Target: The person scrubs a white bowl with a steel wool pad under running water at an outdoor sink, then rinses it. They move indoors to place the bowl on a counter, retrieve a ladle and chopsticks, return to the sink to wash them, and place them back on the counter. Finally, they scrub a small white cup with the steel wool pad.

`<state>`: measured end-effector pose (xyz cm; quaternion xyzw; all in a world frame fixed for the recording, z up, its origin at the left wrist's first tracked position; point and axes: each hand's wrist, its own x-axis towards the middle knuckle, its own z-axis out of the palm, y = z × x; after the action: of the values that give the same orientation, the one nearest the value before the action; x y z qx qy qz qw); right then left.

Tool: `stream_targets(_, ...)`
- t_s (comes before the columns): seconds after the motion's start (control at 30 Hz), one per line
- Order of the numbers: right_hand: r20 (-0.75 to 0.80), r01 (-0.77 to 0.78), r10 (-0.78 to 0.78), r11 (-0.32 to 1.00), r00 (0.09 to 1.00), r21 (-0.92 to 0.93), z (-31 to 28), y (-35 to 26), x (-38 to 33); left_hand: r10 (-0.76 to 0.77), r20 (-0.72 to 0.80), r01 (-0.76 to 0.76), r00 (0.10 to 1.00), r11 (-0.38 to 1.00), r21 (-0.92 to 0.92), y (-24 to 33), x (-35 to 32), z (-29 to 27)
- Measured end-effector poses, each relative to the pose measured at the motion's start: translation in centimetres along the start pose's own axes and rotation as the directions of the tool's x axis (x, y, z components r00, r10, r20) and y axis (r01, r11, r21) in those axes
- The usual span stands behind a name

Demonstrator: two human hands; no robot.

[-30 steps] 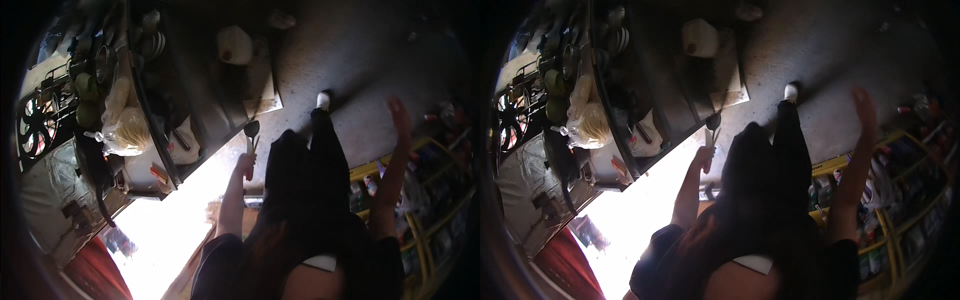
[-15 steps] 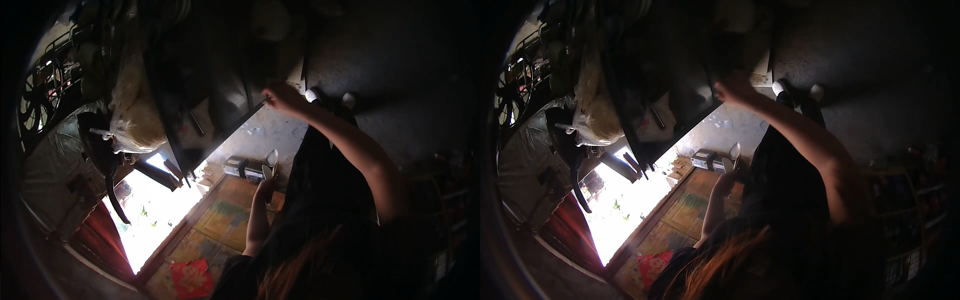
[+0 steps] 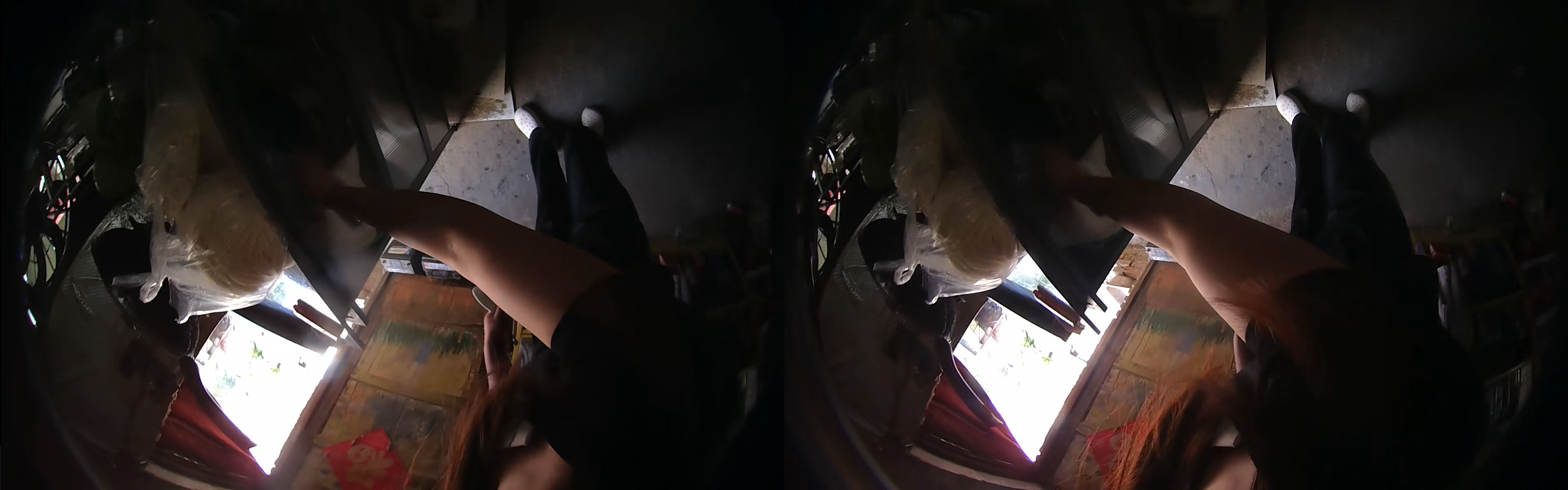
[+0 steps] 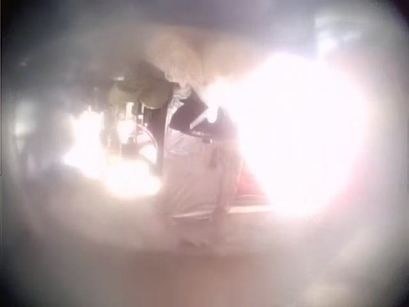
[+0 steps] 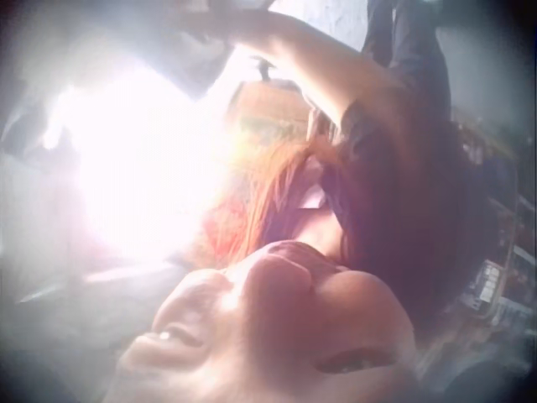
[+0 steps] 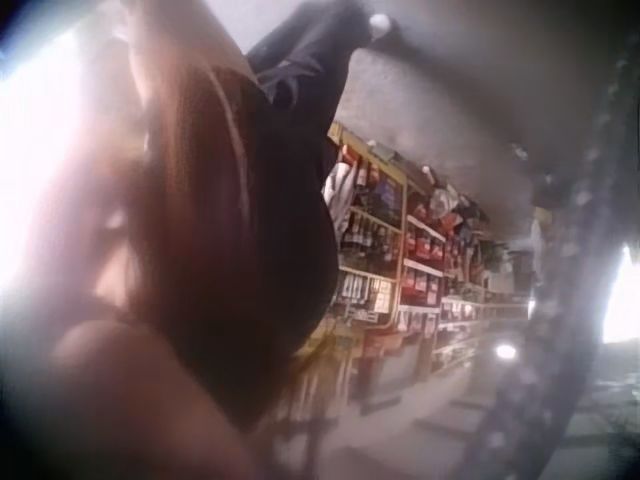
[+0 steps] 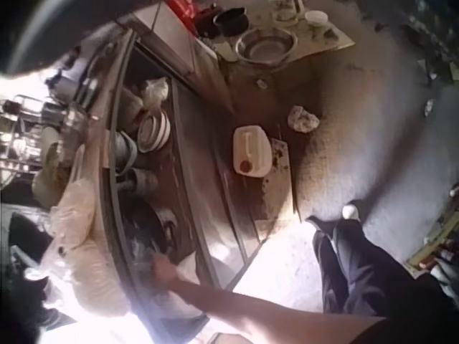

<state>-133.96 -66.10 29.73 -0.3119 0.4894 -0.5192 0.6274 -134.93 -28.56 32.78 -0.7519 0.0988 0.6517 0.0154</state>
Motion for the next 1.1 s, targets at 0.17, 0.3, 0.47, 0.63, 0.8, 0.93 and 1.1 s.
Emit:
stream_targets(0.17, 0.144, -0.078, 0.082, 0.996, 0.986, -0.033, 2.1, -0.5, 0.8, 0.009, -0.028, -0.011, 1.000, 0.997, -0.072, 3.3, 0.3, -1.3)
stream_targets(0.3, 0.188, -0.080, 0.093, 0.994, 0.978, -0.073, 2.4, -1.0, 1.5, 0.034, -0.036, -0.038, 0.999, 0.993, -0.112, 5.4, 0.5, -2.0)
stream_targets(0.47, 0.165, -0.105, 0.120, 0.990, 0.979, -0.098, 2.7, -1.9, 2.1, 0.076, -0.015, -0.078, 0.997, 0.989, -0.122, 7.8, 0.5, -2.3)
stream_targets(0.63, 0.181, -0.141, 0.160, 0.984, 0.970, -0.112, 3.0, -1.6, 2.2, 0.082, -0.020, -0.084, 0.996, 0.985, -0.152, 9.2, 0.5, -2.2)
stream_targets(0.8, 0.131, -0.206, 0.224, 0.969, 0.966, -0.139, 1.5, -2.4, 2.4, 0.104, -0.015, -0.105, 0.994, 0.984, -0.144, 11.3, 0.1, -1.6)
stream_targets(0.93, 0.341, 0.016, 0.079, 0.963, 0.937, -0.268, 0.3, -5.0, -0.3, 0.122, -0.070, -0.135, 0.990, 0.967, -0.217, 11.2, -0.8, -2.3)
stream_targets(1.1, 0.218, -0.118, 0.113, 0.993, 0.970, 0.009, -0.2, -6.7, 3.9, 0.144, -0.054, -0.151, 0.988, 0.969, -0.194, 13.6, -1.3, -0.4)
